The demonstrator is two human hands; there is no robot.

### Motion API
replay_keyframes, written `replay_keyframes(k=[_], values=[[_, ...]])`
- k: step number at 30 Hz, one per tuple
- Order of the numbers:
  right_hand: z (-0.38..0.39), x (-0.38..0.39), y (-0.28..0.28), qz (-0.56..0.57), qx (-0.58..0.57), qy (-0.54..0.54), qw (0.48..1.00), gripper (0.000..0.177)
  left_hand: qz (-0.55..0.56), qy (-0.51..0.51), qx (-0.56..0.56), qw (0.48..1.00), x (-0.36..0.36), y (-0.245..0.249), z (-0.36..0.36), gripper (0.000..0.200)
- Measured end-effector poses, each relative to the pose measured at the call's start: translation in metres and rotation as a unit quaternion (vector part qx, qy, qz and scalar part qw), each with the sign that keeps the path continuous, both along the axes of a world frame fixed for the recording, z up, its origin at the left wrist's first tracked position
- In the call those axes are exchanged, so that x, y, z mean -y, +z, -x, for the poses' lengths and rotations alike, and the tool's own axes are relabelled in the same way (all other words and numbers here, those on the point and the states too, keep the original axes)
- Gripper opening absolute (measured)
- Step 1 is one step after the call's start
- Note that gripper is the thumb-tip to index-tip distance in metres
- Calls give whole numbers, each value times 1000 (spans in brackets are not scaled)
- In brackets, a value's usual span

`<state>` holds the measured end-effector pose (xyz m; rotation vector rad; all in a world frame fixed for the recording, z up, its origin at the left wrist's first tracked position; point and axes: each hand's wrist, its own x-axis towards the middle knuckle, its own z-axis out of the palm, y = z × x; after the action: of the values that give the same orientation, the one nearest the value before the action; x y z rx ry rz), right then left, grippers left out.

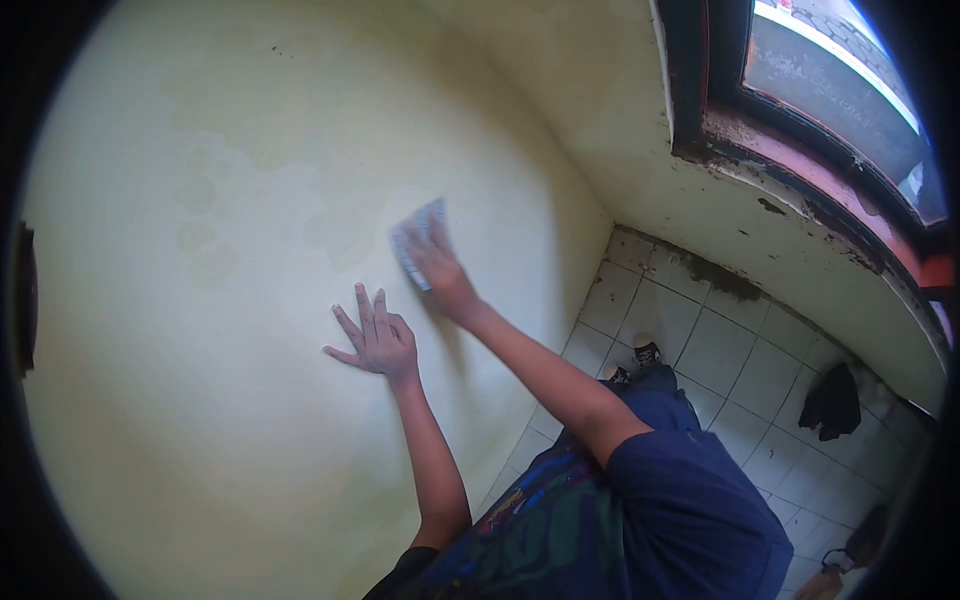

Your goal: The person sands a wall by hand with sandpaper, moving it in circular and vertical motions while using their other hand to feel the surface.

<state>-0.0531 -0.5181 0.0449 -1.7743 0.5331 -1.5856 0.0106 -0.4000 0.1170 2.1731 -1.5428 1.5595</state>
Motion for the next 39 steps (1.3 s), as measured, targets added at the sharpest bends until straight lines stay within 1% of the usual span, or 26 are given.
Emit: replay_keyframes(k=[2, 3, 4, 5, 8, 10, 12, 14, 15, 16, 17, 19, 20, 21, 22, 23, 24, 26, 28, 30, 32, 34, 35, 37, 38, 39], values=[[-3, 1, -57, -102, 3, -48, 994, 69, -2, 3, 3, 1000, 1, 2, 1, 38], [4, 3, -65, -101, 1, -48, 994, 69, -6, 9, 7, 1000, 0, 1, 2, 39], [10, 1, -74, -290, 9, -29, 956, 72, -7, 8, 6, 1000, -2, 0, 3, 39], [10, 0, -80, -469, 19, -10, 883, 76, -8, 8, 11, 1000, -3, 0, 2, 39], [-7, -10, 4, -315, 89, -28, 945, 81, -7, 5, 10, 1000, 2, 1, -2, 40], [0, -18, 57, -179, 99, 15, 979, 63, -11, 14, -4, 1000, -6, -2, 1, 41], [0, -15, 53, -59, 64, 1, 996, 58, 3, 14, -20, 1000, -4, -3, -2, 44], [-13, -8, -8, -68, 57, -75, 993, 63, 0, 9, -15, 1000, -6, -2, -3, 46], [-12, -10, -37, -233, 79, -65, 967, 68, -5, 9, -4, 1000, -6, 0, -2, 47], [-6, -6, -44, -388, 99, -55, 915, 73, -7, 7, 6, 1000, -3, 0, -1, 47], [-7, -4, -51, -385, 99, -57, 916, 73, -5, 9, 9, 1000, -3, -1, -1, 47], [0, 0, -33, -464, 14, -53, 884, 82, -4, 3, 7, 1000, -6, -2, -2, 47], [-8, -5, -14, -376, 76, -58, 921, 82, 0, 5, 5, 1000, -2, -4, -4, 46], [-10, -12, 18, -298, 81, -74, 948, 81, 0, 7, 6, 1000, -2, -4, -4, 46], [-4, -21, 46, -264, 90, -30, 960, 76, -8, 9, 2, 1000, -6, -4, -2, 46], [-4, -27, 53, -186, 39, -5, 982, 70, -9, 9, 0, 1000, -6, -3, 0, 45], [-7, -24, 39, -188, 40, -7, 981, 70, -9, 6, 0, 1000, -3, -3, -1, 45], [-15, -21, -15, -111, 18, -43, 993, 65, -14, 6, 9, 1000, -2, -4, -4, 44], [-9, -21, -57, -287, 11, -80, 954, 69, -13, 11, 10, 1000, -2, -4, -3, 43], [-9, -18, -81, -382, -10, -79, 921, 78, -14, 12, 3, 1000, -3, -3, -2, 43], [-13, -20, -31, -458, 77, -32, 885, 85, -13, -4, 0, 1000, -2, -5, -3, 44], [-15, -31, 25, -307, 70, -70, 947, 81, -12, -5, -5, 1000, -1, -6, -3, 43], [-14, -34, 22, -310, 67, -69, 946, 81, -7, -5, -5, 1000, -1, -6, -3, 42], [-16, -39, 16, -205, 93, -17, 974, 81, -11, -2, -13, 1000, -2, -7, -3, 38], [-19, -40, -15, -197, 63, -51, 977, 80, -13, -1, -20, 1000, -3, -6, -3, 34], [-23, -44, -46, -285, 56, -80, 954, 70, -14, 0, -18, 1000, -3, -5, -1, 33]])
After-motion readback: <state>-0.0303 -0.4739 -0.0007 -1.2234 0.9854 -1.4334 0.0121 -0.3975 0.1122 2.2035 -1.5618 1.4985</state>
